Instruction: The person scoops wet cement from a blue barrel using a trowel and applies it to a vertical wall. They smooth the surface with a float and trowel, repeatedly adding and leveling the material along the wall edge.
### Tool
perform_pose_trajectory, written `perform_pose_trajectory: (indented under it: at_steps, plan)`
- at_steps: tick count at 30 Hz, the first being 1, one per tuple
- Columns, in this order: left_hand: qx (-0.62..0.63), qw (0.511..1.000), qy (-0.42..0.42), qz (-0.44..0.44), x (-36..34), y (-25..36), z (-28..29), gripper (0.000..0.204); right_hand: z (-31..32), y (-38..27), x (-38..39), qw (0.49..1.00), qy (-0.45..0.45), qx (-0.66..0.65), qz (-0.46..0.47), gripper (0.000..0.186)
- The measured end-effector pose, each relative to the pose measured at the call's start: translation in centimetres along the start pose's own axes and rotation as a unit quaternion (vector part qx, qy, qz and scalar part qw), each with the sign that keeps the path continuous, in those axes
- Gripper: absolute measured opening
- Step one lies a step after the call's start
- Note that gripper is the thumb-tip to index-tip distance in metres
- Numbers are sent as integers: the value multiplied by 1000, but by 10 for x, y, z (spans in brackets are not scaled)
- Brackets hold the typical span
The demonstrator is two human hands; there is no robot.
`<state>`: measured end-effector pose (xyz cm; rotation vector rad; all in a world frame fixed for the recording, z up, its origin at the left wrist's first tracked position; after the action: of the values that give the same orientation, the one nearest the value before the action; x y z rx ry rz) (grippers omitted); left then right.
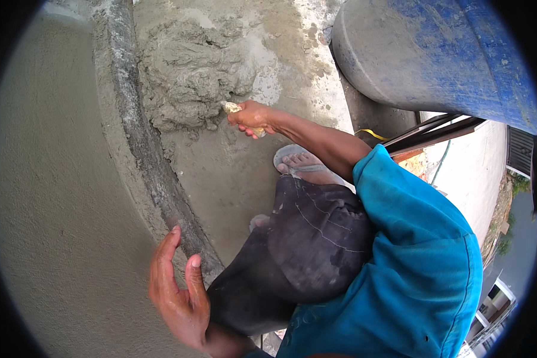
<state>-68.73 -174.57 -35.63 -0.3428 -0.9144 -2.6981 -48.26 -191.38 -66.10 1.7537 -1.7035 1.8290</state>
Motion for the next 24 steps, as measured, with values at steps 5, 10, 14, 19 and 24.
perform_pose_trajectory:
  at_steps: [5, 10, 14, 19, 24]
  plan:
    - [26, 999, 10, 23, 16, 6, -4, 38, 9, -41, 58, 971, 93, 202, 86, 37]
    - [33, 998, -40, -20, -3, 9, -5, 43, 38, -83, 41, 842, 263, 457, 117, 44]
    - [54, 995, -51, -65, -19, 5, -11, 43, 78, -6, 133, 880, 274, 343, 180, 36]
    - [76, 996, -39, 3, -24, -8, -13, 45, 76, 108, 185, 985, 38, -42, -164, 15]
    - [65, 996, -54, 21, -36, -17, -13, 45, 46, 64, 31, 997, 4, -80, -24, 16]
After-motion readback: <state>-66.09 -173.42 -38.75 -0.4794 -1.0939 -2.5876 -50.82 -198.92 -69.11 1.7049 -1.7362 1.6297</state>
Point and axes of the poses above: each hand's wrist, its own x-axis away from the middle knuckle, its own z-axis out of the back of the hand, y = z × x, the point moved 5 cm from there along -x, towards the middle knuckle, and after that the axes turned 9 degrees about -y, right-handed, at the moved point
